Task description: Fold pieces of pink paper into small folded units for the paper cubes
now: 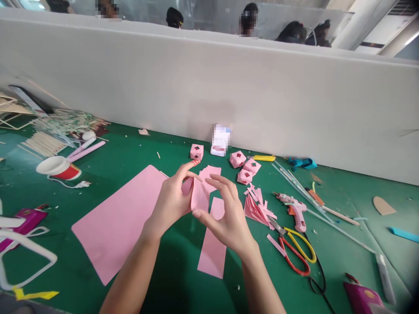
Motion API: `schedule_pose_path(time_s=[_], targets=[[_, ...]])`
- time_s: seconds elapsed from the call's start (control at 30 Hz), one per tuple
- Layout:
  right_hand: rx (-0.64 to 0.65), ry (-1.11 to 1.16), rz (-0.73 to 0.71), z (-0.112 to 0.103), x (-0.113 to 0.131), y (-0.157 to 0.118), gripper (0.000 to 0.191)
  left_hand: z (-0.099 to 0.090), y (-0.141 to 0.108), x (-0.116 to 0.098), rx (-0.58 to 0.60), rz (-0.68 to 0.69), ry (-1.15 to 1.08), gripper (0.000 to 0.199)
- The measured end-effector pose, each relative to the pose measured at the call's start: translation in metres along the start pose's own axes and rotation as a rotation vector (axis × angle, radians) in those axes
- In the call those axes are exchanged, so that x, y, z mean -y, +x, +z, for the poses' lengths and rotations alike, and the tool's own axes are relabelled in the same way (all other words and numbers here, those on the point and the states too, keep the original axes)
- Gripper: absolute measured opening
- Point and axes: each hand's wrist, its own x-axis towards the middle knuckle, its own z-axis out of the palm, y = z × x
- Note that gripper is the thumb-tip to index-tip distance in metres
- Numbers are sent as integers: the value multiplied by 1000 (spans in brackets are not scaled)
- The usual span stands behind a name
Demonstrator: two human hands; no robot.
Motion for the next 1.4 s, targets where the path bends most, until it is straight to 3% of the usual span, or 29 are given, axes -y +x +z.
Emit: schedule_pose_path(time_s=[0.1, 0.17, 0.23, 0.33, 0.43, 0.53, 0.63, 0.73, 0.83, 1.1, 1.4], targets=[[-17, -19, -68, 4, 3, 0, 66, 1, 1, -1, -29, 10, 98, 51], [-109, 4, -37, 5, 4, 0, 43, 0, 0, -3, -11, 8, 120, 52], [-201, 55, 76, 3, 3, 0, 16, -3, -1, -4, 25, 9, 132, 54], [-233, 148, 279, -3, -5, -3, 18, -9, -1, -1, 138, 4, 132, 62], [-183, 198, 419, -2, -26, -11, 22, -7, 4, 18, 265, 14, 129, 67], [-169, 232, 560, 11, -60, -22, 29, 17, 12, 53, 344, 95, 223, 60], [-128, 109, 638, 27, -91, -33, 29, 57, 16, 92, 290, 159, 350, 53], [-141, 41, 656, 35, -109, -41, 23, 90, 11, 121, 255, 182, 400, 53], [-145, -42, 662, 35, -117, -45, 24, 102, 3, 138, 244, 209, 451, 52], [-48, -227, 682, 32, -126, -49, 28, 104, -4, 144, 253, 277, 593, 57], [50, -447, 716, 37, -113, -47, 21, 107, -7, 141, 265, 290, 713, 54]])
